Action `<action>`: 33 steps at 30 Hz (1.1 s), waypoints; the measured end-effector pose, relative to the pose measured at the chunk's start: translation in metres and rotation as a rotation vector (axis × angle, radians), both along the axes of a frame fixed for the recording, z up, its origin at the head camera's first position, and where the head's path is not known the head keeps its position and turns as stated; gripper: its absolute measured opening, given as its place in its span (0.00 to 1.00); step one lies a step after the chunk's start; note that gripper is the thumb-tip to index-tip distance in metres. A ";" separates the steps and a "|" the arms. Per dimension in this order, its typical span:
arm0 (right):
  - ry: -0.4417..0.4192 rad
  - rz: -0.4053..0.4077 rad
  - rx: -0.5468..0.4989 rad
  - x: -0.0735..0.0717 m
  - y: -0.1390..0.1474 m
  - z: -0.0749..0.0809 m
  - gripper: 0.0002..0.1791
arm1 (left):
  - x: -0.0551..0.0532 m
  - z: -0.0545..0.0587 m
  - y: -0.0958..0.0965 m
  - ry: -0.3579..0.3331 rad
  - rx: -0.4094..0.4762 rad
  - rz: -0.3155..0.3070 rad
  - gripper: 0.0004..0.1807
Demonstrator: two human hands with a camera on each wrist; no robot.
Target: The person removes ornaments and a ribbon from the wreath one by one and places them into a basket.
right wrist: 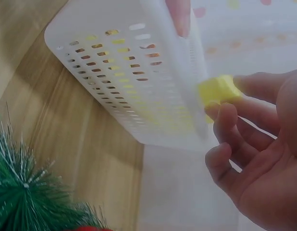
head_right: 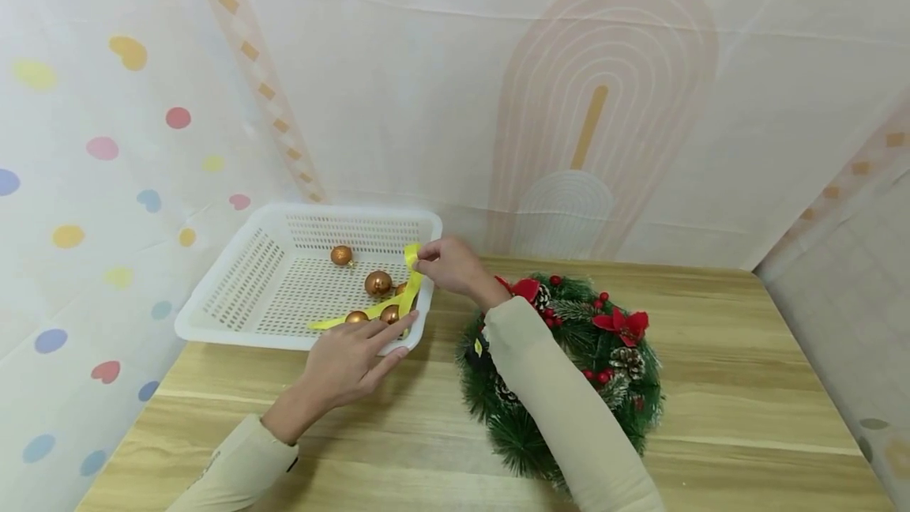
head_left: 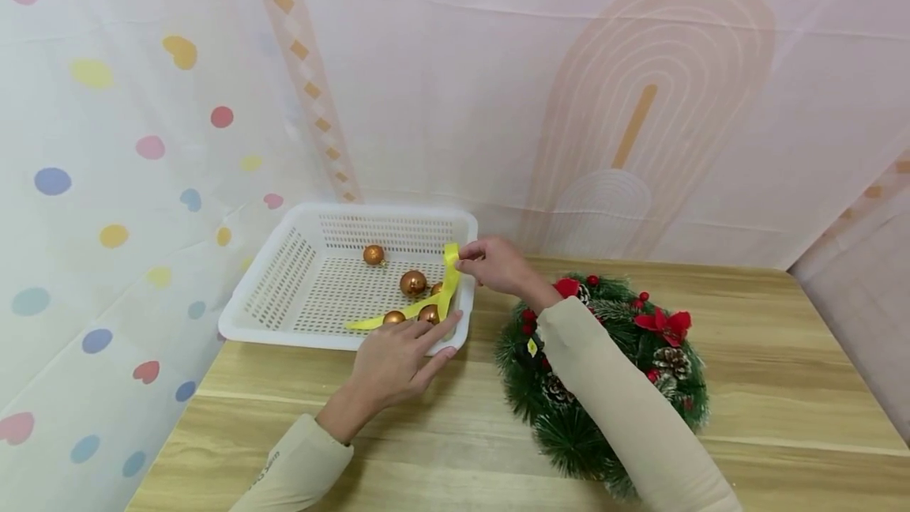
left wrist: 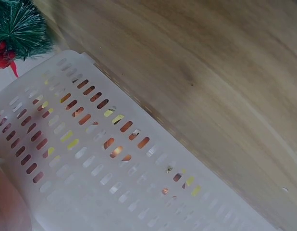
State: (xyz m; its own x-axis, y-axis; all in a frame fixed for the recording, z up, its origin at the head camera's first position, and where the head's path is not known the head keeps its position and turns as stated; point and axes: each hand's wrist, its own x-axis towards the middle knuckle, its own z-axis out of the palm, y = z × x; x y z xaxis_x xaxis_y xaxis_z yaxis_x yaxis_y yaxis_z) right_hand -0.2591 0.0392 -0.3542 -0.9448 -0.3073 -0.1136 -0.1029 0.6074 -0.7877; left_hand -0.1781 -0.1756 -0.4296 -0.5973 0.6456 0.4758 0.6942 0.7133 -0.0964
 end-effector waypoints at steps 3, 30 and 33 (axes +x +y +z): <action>0.011 -0.003 0.006 0.001 0.003 0.004 0.19 | -0.001 0.000 0.000 -0.004 -0.003 0.001 0.30; 0.196 0.135 0.077 0.046 0.084 0.009 0.17 | -0.010 -0.005 -0.004 -0.033 0.004 0.016 0.27; 0.219 0.127 0.107 0.058 0.099 0.005 0.18 | -0.009 -0.005 -0.005 -0.043 0.007 0.019 0.27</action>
